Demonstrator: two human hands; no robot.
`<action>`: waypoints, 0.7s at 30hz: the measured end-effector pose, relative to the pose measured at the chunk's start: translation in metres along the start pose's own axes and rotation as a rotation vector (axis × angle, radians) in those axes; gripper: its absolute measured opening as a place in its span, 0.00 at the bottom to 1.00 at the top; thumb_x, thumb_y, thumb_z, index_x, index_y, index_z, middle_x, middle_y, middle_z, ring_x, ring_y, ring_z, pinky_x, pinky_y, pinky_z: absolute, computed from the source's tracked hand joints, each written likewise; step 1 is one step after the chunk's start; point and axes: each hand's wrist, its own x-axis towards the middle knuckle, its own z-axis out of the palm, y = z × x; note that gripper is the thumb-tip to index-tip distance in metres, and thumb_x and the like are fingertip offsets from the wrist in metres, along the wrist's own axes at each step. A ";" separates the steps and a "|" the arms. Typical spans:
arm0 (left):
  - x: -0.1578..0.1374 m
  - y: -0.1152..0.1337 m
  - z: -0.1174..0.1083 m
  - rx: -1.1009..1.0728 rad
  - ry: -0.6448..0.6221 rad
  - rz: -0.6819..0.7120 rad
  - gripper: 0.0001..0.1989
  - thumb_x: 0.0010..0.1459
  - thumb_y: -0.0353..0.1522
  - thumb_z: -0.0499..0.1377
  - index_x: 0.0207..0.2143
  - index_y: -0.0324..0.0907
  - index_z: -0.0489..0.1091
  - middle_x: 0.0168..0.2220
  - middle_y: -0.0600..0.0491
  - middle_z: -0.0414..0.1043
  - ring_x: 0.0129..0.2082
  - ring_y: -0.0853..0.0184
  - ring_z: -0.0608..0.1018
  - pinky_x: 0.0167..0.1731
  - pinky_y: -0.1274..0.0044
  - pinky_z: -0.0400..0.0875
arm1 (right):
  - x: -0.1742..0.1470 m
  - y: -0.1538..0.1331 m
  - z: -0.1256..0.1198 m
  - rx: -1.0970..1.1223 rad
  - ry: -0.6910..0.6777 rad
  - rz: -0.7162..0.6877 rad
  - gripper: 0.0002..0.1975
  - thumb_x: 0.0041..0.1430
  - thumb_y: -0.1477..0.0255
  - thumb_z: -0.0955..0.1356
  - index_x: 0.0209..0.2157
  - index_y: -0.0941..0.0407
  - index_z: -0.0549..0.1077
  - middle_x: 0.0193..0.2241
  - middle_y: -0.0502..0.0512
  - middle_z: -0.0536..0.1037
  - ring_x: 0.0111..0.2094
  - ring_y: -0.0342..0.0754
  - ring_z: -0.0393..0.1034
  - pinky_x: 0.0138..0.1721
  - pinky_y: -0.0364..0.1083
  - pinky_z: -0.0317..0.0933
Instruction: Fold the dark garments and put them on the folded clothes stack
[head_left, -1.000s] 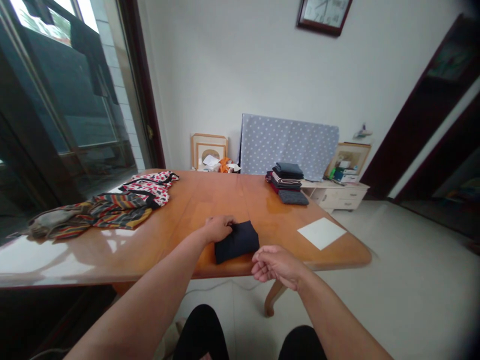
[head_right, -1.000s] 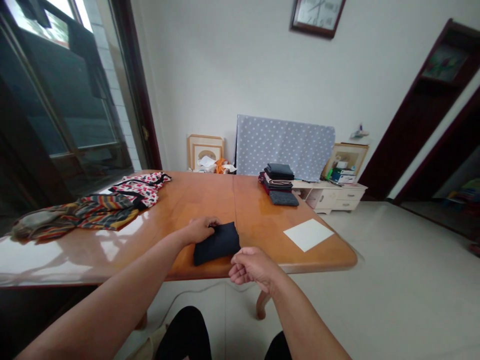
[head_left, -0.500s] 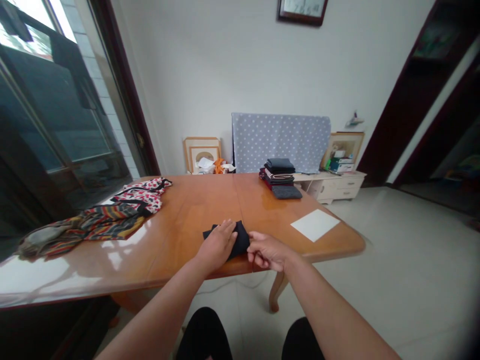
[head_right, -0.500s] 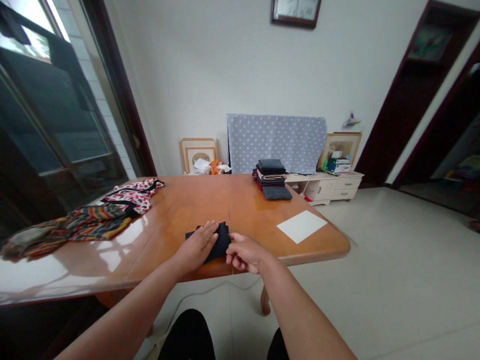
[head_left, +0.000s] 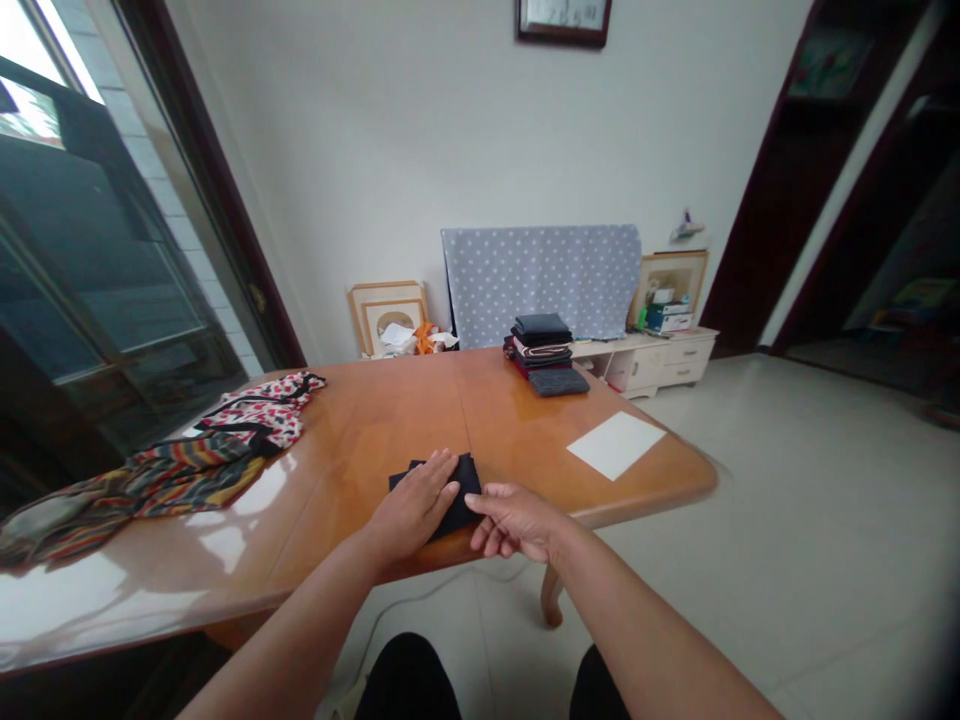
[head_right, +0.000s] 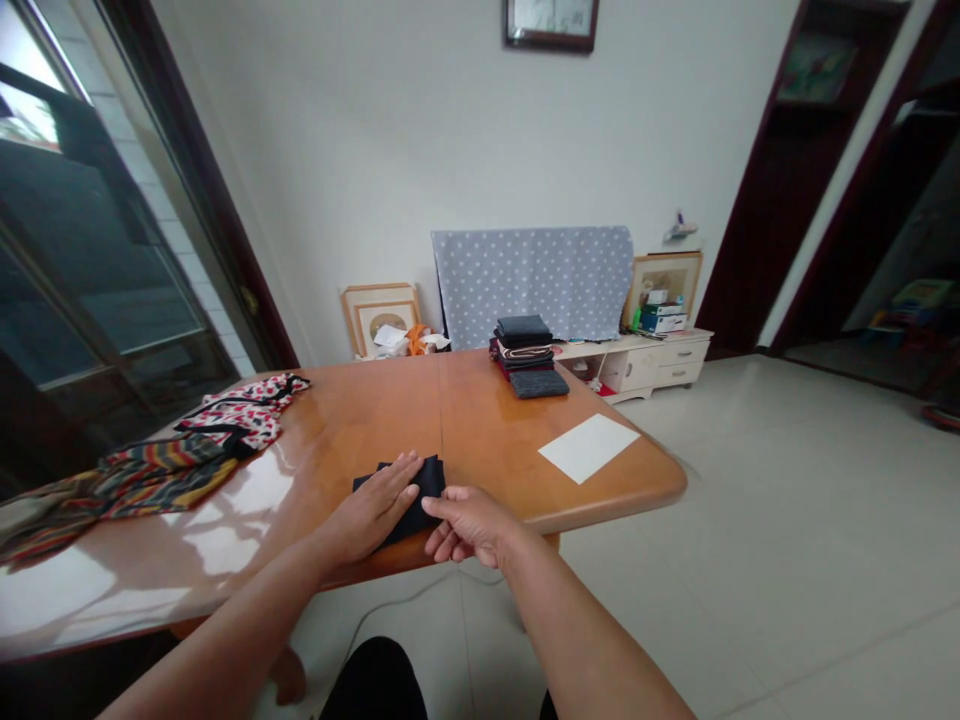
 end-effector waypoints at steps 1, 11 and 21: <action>0.001 0.001 -0.001 0.016 -0.029 0.021 0.28 0.70 0.43 0.41 0.67 0.41 0.54 0.69 0.46 0.51 0.69 0.63 0.53 0.67 0.65 0.49 | -0.001 0.002 0.003 -0.011 0.041 -0.013 0.13 0.64 0.60 0.65 0.39 0.55 0.64 0.24 0.53 0.79 0.17 0.41 0.70 0.14 0.36 0.50; 0.015 -0.012 -0.025 -0.257 0.024 -0.148 0.28 0.68 0.45 0.43 0.61 0.39 0.64 0.63 0.45 0.64 0.63 0.63 0.65 0.64 0.71 0.56 | -0.004 0.008 0.015 -0.069 0.167 -0.025 0.10 0.67 0.62 0.61 0.39 0.55 0.62 0.23 0.52 0.78 0.15 0.41 0.68 0.13 0.37 0.48; 0.003 -0.050 -0.047 -0.495 -0.074 -0.421 0.14 0.51 0.41 0.60 0.34 0.40 0.72 0.33 0.53 0.75 0.37 0.63 0.75 0.38 0.74 0.68 | -0.004 0.016 0.016 -0.059 0.191 -0.058 0.13 0.65 0.59 0.63 0.40 0.55 0.62 0.24 0.53 0.79 0.15 0.41 0.68 0.13 0.37 0.48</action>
